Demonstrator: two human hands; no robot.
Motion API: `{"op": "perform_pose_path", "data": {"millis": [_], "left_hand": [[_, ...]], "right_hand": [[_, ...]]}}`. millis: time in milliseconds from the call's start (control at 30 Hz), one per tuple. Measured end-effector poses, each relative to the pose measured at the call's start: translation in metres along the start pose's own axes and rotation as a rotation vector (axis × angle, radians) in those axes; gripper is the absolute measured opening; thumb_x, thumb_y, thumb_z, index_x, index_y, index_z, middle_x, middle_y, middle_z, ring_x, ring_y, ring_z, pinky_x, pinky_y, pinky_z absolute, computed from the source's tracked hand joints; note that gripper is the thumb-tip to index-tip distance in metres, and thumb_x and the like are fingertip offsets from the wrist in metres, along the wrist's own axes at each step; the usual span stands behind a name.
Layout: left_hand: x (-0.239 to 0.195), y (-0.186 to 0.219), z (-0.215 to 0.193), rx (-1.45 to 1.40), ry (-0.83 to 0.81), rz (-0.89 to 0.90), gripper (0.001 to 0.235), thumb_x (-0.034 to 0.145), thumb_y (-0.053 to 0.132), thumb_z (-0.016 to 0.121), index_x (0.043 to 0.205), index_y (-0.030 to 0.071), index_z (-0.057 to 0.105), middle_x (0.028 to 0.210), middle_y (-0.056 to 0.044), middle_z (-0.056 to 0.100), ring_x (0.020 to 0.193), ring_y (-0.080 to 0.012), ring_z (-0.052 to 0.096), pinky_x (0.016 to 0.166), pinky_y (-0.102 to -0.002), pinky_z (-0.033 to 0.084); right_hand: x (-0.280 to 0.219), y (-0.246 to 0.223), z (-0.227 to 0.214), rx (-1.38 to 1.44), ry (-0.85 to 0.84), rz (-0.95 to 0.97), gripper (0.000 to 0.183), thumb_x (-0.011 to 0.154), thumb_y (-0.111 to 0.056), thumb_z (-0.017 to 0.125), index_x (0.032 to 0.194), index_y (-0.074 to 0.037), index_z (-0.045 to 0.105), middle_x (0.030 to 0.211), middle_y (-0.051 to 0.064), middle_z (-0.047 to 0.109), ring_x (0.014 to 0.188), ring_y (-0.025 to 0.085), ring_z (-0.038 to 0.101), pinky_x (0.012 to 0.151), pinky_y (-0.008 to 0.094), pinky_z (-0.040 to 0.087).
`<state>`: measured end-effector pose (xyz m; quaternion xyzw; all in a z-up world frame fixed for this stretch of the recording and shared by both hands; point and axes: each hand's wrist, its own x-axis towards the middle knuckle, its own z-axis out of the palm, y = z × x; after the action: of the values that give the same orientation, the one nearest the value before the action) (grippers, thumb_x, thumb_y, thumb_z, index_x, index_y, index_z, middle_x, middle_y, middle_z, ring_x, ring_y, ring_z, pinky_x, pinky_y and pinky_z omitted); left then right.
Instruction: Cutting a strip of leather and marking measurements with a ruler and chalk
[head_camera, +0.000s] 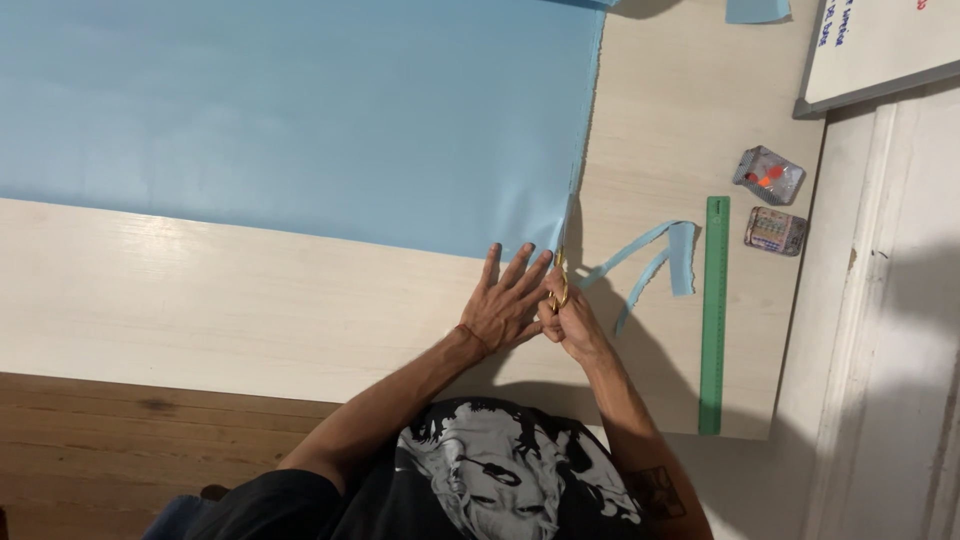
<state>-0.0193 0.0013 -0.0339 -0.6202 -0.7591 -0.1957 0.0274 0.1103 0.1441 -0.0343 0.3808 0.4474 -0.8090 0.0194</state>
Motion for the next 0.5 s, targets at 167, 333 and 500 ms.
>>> {"op": "perform_pose_path", "data": {"millis": [167, 333, 500], "left_hand": [[0.000, 0.000, 0.001, -0.008, -0.016, 0.007, 0.089, 0.110, 0.082, 0.040, 0.179, 0.026, 0.049, 0.194, -0.010, 0.035, 0.180, -0.0419, 0.027, 0.141, -0.084, 0.015], [0.000, 0.000, 0.000, -0.019, -0.016, -0.006, 0.091, 0.111, 0.085, 0.037, 0.180, 0.027, 0.048, 0.194, -0.009, 0.036, 0.180, -0.0414, 0.027, 0.141, -0.083, 0.014], [0.001, 0.001, -0.001, -0.005, -0.016, -0.013, 0.092, 0.108, 0.088, 0.039, 0.178, 0.029, 0.051, 0.193, -0.007, 0.037, 0.180, -0.0393, 0.028, 0.141, -0.083, 0.015]], "right_hand": [[-0.002, -0.017, 0.005, -0.004, -0.016, -0.017, 0.063, 0.127, -0.066, 0.041, 0.089, -0.017, 0.050, 0.051, -0.004, 0.022, 0.037, 0.007, 0.015, 0.027, 0.021, 0.022], [-0.001, -0.028, 0.008, -0.005, -0.046, -0.032, 0.064, 0.128, -0.062, 0.045, 0.087, -0.014, 0.054, 0.050, -0.003, 0.024, 0.035, 0.008, 0.018, 0.026, 0.022, 0.024], [0.006, -0.025, 0.006, 0.014, -0.023, -0.017, 0.057, 0.128, -0.059, 0.049, 0.094, -0.013, 0.055, 0.052, -0.004, 0.025, 0.041, 0.006, 0.016, 0.027, 0.022, 0.023]]}}
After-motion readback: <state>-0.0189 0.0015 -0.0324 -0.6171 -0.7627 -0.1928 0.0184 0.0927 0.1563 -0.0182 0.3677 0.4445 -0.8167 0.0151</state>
